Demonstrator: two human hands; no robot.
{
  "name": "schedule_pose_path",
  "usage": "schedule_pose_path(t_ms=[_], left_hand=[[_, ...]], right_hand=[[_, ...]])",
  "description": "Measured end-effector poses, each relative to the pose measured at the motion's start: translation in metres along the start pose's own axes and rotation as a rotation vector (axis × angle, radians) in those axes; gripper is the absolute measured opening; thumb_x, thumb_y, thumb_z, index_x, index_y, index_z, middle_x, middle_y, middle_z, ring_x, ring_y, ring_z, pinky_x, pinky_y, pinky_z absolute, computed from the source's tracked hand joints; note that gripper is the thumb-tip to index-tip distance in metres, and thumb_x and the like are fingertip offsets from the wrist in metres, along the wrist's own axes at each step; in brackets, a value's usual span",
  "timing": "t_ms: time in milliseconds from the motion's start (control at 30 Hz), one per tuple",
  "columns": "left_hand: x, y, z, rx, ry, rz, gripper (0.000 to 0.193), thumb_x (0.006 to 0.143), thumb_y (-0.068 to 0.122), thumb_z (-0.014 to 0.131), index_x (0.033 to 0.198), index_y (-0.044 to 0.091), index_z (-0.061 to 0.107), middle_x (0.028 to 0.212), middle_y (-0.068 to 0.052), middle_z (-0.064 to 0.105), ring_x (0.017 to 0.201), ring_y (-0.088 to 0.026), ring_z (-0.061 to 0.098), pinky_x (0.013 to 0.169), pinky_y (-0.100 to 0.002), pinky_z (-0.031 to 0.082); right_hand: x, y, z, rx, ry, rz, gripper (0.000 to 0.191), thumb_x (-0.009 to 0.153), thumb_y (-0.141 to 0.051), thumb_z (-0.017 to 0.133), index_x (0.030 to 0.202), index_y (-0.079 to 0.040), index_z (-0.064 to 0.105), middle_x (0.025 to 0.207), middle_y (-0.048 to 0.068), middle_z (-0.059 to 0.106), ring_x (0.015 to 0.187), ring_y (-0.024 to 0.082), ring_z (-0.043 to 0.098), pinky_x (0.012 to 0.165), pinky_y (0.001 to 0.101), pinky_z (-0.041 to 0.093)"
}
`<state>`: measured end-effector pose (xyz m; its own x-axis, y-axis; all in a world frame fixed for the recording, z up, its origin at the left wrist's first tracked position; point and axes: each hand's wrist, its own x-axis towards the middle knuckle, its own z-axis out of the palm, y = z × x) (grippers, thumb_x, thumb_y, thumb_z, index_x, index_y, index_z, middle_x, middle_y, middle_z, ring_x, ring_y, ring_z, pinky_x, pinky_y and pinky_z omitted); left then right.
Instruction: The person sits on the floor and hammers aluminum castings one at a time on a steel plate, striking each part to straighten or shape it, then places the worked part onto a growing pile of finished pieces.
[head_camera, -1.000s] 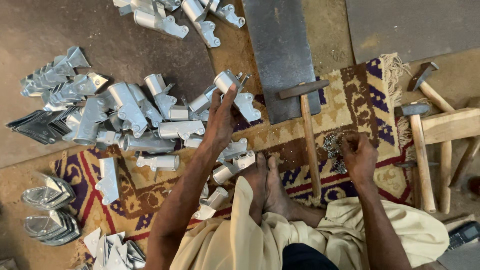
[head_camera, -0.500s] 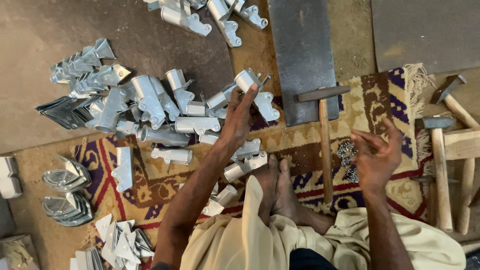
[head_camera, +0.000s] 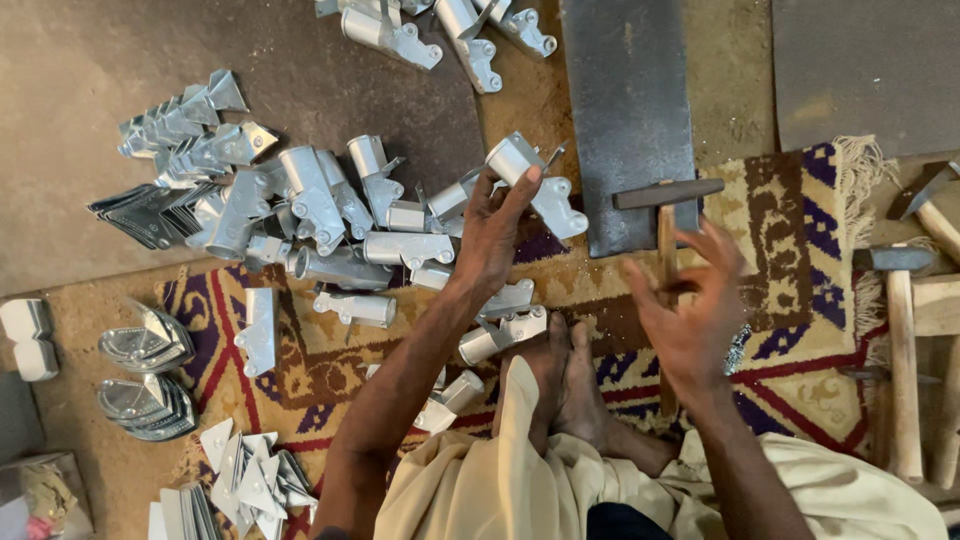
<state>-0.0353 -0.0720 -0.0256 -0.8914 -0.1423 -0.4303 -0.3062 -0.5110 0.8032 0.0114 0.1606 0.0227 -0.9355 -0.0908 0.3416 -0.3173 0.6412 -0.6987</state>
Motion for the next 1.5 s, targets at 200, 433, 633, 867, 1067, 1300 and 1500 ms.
schedule_pose_path(t_ms=[200, 433, 633, 867, 1067, 1300, 1500], left_hand=[[0.002, -0.009, 0.022, -0.042, -0.026, 0.042, 0.071, 0.077, 0.045, 0.086, 0.124, 0.0, 0.058, 0.114, -0.016, 0.068, 0.106, -0.025, 0.071, 0.096, -0.044, 0.062], [0.004, -0.021, 0.035, 0.022, 0.031, 0.096, 0.075, 0.076, 0.047, 0.087, 0.124, -0.004, 0.06, 0.109, -0.013, 0.066, 0.102, -0.021, 0.069, 0.096, -0.04, 0.06], [0.003, -0.024, 0.037, 0.147, 0.048, 0.111, 0.08, 0.074, 0.055, 0.084, 0.122, -0.004, 0.06, 0.098, -0.011, 0.066, 0.092, -0.021, 0.069, 0.079, -0.035, 0.061], [0.006, -0.025, 0.041, 0.239, 0.091, 0.18, 0.073, 0.078, 0.053, 0.084, 0.115, -0.006, 0.065, 0.092, -0.01, 0.064, 0.082, -0.016, 0.063, 0.068, -0.032, 0.055], [0.008, -0.021, 0.046, 0.205, 0.095, 0.204, 0.069, 0.079, 0.05, 0.086, 0.111, -0.007, 0.065, 0.091, -0.009, 0.064, 0.082, -0.016, 0.061, 0.073, -0.031, 0.053], [0.007, -0.021, 0.045, 0.182, 0.097, 0.22, 0.063, 0.078, 0.046, 0.086, 0.11, -0.004, 0.065, 0.09, -0.007, 0.065, 0.08, -0.014, 0.062, 0.072, -0.028, 0.054], [0.005, -0.011, 0.047, 0.274, 0.015, 0.216, 0.065, 0.081, 0.049, 0.083, 0.111, -0.005, 0.063, 0.086, -0.009, 0.067, 0.075, -0.015, 0.065, 0.066, -0.03, 0.057]], right_hand=[[-0.043, 0.02, -0.017, 0.261, -0.162, 0.72, 0.045, 0.095, -0.023, 0.078, 0.126, -0.002, 0.053, 0.086, 0.004, 0.057, 0.065, 0.01, 0.051, 0.049, 0.023, 0.04], [-0.055, 0.023, -0.045, 0.349, -0.23, 0.817, 0.033, 0.105, -0.037, 0.057, 0.09, -0.007, 0.053, 0.06, -0.003, 0.046, 0.045, 0.008, 0.042, 0.035, 0.0258, 0.037], [-0.062, 0.013, -0.055, 0.313, -0.32, 0.98, 0.037, 0.101, -0.046, 0.049, 0.094, -0.01, 0.058, 0.06, -0.003, 0.048, 0.045, 0.009, 0.043, 0.035, 0.0281, 0.036], [-0.08, 0.013, -0.064, 0.234, -0.23, 0.448, 0.049, 0.109, -0.051, 0.039, 0.095, -0.007, 0.056, 0.063, 0.0, 0.053, 0.046, 0.009, 0.047, 0.038, 0.0272, 0.037], [-0.06, 0.022, -0.054, -0.119, -0.586, 0.741, 0.048, 0.107, -0.046, 0.041, 0.109, 0.0, 0.057, 0.056, 0.015, 0.055, 0.044, 0.022, 0.05, 0.041, 0.0422, 0.039], [-0.077, 0.012, -0.057, 0.033, -0.247, 0.458, 0.045, 0.109, -0.041, 0.044, 0.108, 0.002, 0.057, 0.063, 0.011, 0.057, 0.045, 0.017, 0.051, 0.041, 0.0363, 0.04], [-0.055, 0.004, -0.055, -0.089, -0.515, 0.741, 0.042, 0.109, -0.039, 0.05, 0.112, 0.002, 0.061, 0.057, 0.013, 0.052, 0.044, 0.02, 0.046, 0.04, 0.0378, 0.035]])
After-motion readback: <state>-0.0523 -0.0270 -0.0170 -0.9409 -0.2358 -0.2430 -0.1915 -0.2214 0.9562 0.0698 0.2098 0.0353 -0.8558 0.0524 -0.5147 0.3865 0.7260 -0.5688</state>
